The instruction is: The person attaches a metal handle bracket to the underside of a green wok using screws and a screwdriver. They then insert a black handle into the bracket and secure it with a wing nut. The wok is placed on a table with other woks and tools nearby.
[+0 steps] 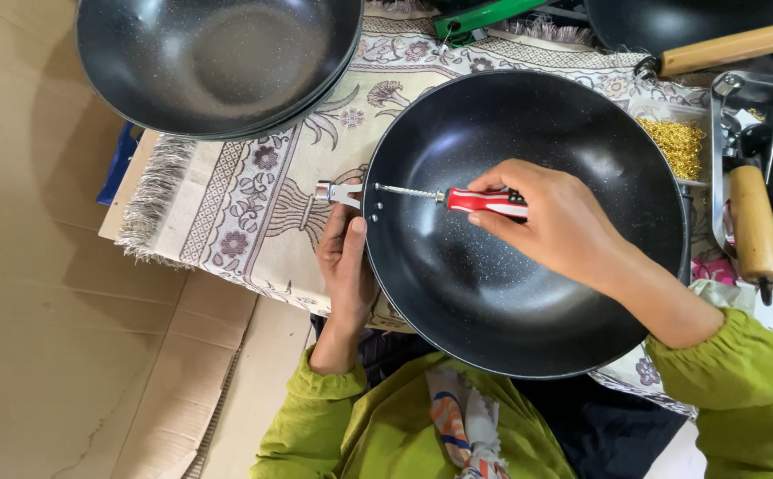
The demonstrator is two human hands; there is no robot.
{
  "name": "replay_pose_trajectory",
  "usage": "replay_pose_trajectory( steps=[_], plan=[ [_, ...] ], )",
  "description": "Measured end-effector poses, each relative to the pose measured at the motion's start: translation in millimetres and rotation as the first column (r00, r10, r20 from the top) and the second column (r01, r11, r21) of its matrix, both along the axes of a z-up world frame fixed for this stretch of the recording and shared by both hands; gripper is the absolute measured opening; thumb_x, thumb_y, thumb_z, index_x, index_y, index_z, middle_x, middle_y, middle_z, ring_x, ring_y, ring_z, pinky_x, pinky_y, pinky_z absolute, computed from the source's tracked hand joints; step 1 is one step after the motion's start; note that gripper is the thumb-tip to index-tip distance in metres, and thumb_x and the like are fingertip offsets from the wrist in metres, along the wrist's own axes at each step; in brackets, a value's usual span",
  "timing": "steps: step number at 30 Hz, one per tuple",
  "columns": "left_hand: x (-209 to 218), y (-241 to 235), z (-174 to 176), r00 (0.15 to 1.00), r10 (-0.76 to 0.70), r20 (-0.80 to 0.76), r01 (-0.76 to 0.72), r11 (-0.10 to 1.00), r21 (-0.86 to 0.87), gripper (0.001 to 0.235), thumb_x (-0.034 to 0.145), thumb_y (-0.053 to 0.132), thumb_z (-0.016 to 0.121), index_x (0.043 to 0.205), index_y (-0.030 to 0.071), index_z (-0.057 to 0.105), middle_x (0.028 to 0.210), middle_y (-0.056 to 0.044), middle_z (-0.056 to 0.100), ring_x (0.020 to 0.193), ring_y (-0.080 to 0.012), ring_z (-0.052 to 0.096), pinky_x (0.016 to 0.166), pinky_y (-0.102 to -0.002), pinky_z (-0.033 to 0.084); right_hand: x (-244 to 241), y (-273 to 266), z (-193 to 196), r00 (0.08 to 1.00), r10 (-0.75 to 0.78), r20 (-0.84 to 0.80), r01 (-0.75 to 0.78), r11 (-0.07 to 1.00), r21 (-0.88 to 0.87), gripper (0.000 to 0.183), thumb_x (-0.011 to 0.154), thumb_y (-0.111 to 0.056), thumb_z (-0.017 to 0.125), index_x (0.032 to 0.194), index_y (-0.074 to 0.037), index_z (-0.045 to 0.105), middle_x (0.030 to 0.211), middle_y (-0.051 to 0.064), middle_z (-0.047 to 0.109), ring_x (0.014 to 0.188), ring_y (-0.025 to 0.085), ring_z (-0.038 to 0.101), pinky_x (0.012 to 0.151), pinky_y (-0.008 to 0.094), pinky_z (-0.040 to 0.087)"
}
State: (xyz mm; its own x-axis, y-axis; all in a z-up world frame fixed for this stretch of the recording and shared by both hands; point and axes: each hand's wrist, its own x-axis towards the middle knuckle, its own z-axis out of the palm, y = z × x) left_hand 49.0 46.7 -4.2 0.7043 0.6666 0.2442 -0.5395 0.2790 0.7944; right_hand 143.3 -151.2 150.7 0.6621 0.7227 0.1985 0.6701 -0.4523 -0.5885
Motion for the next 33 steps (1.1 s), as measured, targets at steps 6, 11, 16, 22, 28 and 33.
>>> replay_pose_trajectory(
  steps=[6, 11, 16, 22, 28, 33],
  plan=[
    [5.0, 11.0, -38.5, 0.987, 0.147, -0.07, -0.124, 0.957, 0.261, 0.037, 0.106, 0.02, 0.062, 0.134, -0.004, 0.066, 0.103, -0.014, 0.062, 0.092, -0.0147, 0.053, 0.087, -0.035, 0.048, -4.7, -13.5, 8.1, 0.987, 0.008, 0.163, 0.003, 0.998, -0.068, 0.026, 0.088, -0.011, 0.082, 0.112, -0.006, 0.074, 0.096, 0.013, 0.073, 0.09, 0.033, 0.075, 0.072, 0.039, 0.06],
    [1.3, 6.8, -27.3, 0.985, 0.154, -0.073, -0.129, 0.953, 0.276, 0.036, 0.107, 0.02, 0.059, 0.132, -0.004, 0.066, 0.101, -0.013, 0.06, 0.093, -0.0154, 0.05, 0.088, -0.035, 0.046, -6.4, -15.4, -2.5, 0.986, 0.012, 0.164, 0.001, 0.997, -0.078, 0.025, 0.089, -0.015, 0.082, 0.111, -0.009, 0.074, 0.097, 0.011, 0.074, 0.089, 0.031, 0.075, 0.073, 0.039, 0.06],
    [1.5, 8.0, -29.4, 0.985, 0.152, -0.078, -0.125, 0.954, 0.272, 0.036, 0.106, 0.02, 0.06, 0.131, -0.005, 0.067, 0.097, -0.012, 0.058, 0.089, -0.0146, 0.049, 0.085, -0.034, 0.044, -9.3, -11.0, -5.0, 0.988, 0.009, 0.156, 0.004, 0.997, -0.082, 0.025, 0.089, -0.017, 0.081, 0.112, -0.01, 0.074, 0.097, 0.011, 0.075, 0.089, 0.031, 0.075, 0.073, 0.039, 0.059],
    [1.5, 7.7, -26.5, 0.985, 0.153, -0.076, -0.128, 0.957, 0.262, 0.035, 0.107, 0.019, 0.059, 0.132, -0.004, 0.066, 0.098, -0.011, 0.058, 0.091, -0.0144, 0.048, 0.087, -0.035, 0.044, -8.5, -10.8, -6.9, 0.977, 0.032, 0.212, -0.015, 0.997, -0.081, 0.023, 0.09, -0.017, 0.082, 0.111, -0.009, 0.074, 0.095, 0.009, 0.074, 0.087, 0.028, 0.075, 0.072, 0.035, 0.059],
    [-0.1, 2.8, -13.8, 0.987, 0.144, -0.069, -0.121, 0.957, 0.265, 0.037, 0.106, 0.019, 0.059, 0.133, -0.005, 0.065, 0.097, -0.01, 0.056, 0.09, -0.0144, 0.047, 0.086, -0.034, 0.043, -8.5, -9.4, -10.9, 0.982, 0.022, 0.19, -0.008, 0.997, -0.073, 0.025, 0.09, -0.018, 0.081, 0.113, -0.01, 0.074, 0.099, 0.01, 0.074, 0.092, 0.03, 0.075, 0.075, 0.038, 0.059],
    [0.0, 3.3, -10.8, 0.988, 0.14, -0.064, -0.119, 0.959, 0.258, 0.038, 0.107, 0.019, 0.059, 0.136, -0.005, 0.064, 0.098, -0.009, 0.056, 0.09, -0.0132, 0.046, 0.086, -0.032, 0.043, -8.1, -8.4, -14.0, 0.979, 0.034, 0.201, -0.02, 0.997, -0.069, 0.026, 0.09, -0.019, 0.082, 0.114, -0.01, 0.074, 0.101, 0.012, 0.074, 0.094, 0.032, 0.075, 0.076, 0.04, 0.059]
  ],
)
